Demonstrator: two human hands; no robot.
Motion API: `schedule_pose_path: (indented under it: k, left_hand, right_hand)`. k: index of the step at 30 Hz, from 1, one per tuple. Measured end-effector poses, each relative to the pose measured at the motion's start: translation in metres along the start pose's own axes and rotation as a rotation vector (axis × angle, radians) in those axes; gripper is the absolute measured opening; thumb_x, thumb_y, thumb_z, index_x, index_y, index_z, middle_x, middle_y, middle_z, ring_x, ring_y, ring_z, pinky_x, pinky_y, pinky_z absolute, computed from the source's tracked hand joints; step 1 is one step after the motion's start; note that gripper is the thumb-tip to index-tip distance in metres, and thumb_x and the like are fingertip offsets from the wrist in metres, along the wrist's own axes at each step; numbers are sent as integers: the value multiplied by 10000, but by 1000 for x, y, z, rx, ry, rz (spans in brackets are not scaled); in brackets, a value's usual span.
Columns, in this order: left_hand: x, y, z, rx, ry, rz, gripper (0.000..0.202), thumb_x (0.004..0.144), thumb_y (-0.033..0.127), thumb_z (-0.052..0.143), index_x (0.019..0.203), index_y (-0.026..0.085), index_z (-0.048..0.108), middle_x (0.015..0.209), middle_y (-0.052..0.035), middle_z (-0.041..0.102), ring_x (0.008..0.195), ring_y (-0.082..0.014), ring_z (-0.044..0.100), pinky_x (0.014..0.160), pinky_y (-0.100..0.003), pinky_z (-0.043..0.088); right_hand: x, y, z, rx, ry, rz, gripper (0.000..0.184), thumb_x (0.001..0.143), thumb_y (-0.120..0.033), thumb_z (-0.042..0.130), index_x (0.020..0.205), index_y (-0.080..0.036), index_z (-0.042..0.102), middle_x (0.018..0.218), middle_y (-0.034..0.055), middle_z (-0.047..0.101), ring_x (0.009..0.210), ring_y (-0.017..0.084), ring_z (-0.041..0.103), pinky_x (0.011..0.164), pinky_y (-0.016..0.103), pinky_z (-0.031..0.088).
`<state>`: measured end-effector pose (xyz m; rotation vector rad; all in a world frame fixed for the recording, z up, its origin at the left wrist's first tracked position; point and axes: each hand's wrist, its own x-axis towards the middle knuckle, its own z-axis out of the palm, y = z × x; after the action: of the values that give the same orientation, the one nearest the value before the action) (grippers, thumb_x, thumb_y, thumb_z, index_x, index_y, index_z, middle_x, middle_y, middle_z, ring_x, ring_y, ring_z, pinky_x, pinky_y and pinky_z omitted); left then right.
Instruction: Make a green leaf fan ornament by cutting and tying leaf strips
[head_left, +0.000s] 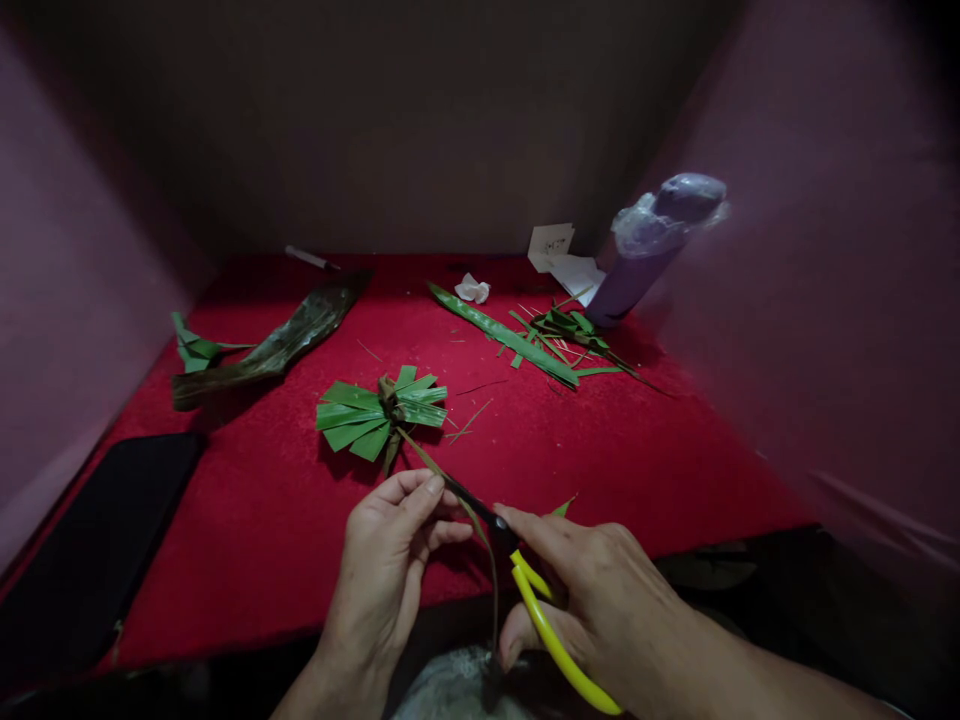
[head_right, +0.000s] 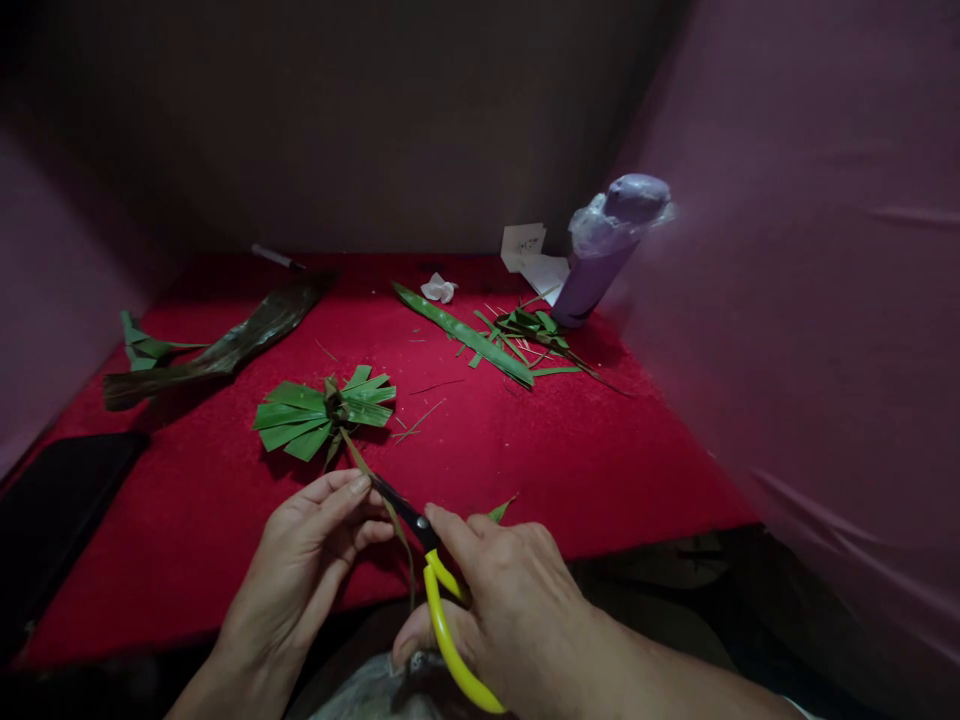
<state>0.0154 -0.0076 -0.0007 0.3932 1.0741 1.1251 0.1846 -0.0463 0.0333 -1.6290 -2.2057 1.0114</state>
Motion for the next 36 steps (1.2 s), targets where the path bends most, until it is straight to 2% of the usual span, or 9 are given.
schedule_pose_path:
  k: [5, 9, 12, 21, 29, 33, 36]
  left_hand:
    - [0, 0, 0, 10, 3, 3, 155, 649, 197, 713, 716, 104, 608, 631, -30, 639, 554, -130, 616, 508, -232, 538]
    - [0, 1, 1, 22, 5, 12, 154, 660, 195, 706, 745, 106, 613, 635, -26, 639, 551, -123, 608, 503, -232, 538]
    - [0, 1, 1, 34, -7, 18, 162, 668, 207, 702, 757, 105, 612, 647, -32, 642, 577, -138, 617, 510, -245, 544]
    - [1, -1, 0, 35, -12, 19, 168, 662, 211, 707, 749, 103, 611, 634, -27, 644, 547, -131, 616, 505, -240, 544]
    - [2, -2, -1, 37, -18, 12, 153, 690, 206, 685, 764, 102, 601, 639, -26, 642, 559, -127, 613, 507, -231, 537]
    - [2, -3, -2, 44, -20, 6, 144, 701, 204, 676, 760, 102, 593, 650, -24, 636, 554, -121, 606, 507, -230, 536]
    - [2, -1, -2, 44, -27, 6, 136, 708, 207, 670, 750, 106, 589, 652, -21, 631, 558, -121, 605, 508, -234, 538]
  right_hand:
    - [2, 5, 3, -84, 17, -10, 495, 703, -464, 691, 1133, -298, 511, 795, -20, 669, 701, 181, 620, 625, 256, 423]
    - [3, 7, 4, -144, 25, -9, 531, 685, -561, 658, 1099, -254, 530, 772, 5, 659, 678, 189, 614, 613, 261, 423]
    - [3, 6, 3, -146, 34, -12, 579, 655, -596, 660, 1108, -262, 524, 765, 2, 655, 674, 190, 614, 610, 260, 426]
    - [6, -1, -2, -60, -18, -14, 405, 747, -431, 660, 1101, -287, 526, 818, -14, 693, 732, 183, 634, 625, 237, 440]
    - [8, 3, 1, 107, -86, -51, 322, 827, -231, 557, 1140, -257, 484, 754, -63, 719, 692, 135, 650, 636, 202, 441]
    - [8, 5, 2, 95, -76, -54, 299, 828, -209, 543, 1116, -268, 488, 752, -80, 718, 687, 128, 647, 637, 207, 436]
    - [9, 7, 3, 16, -40, -57, 347, 792, -241, 604, 1119, -269, 494, 749, -68, 712, 683, 144, 644, 615, 223, 419]
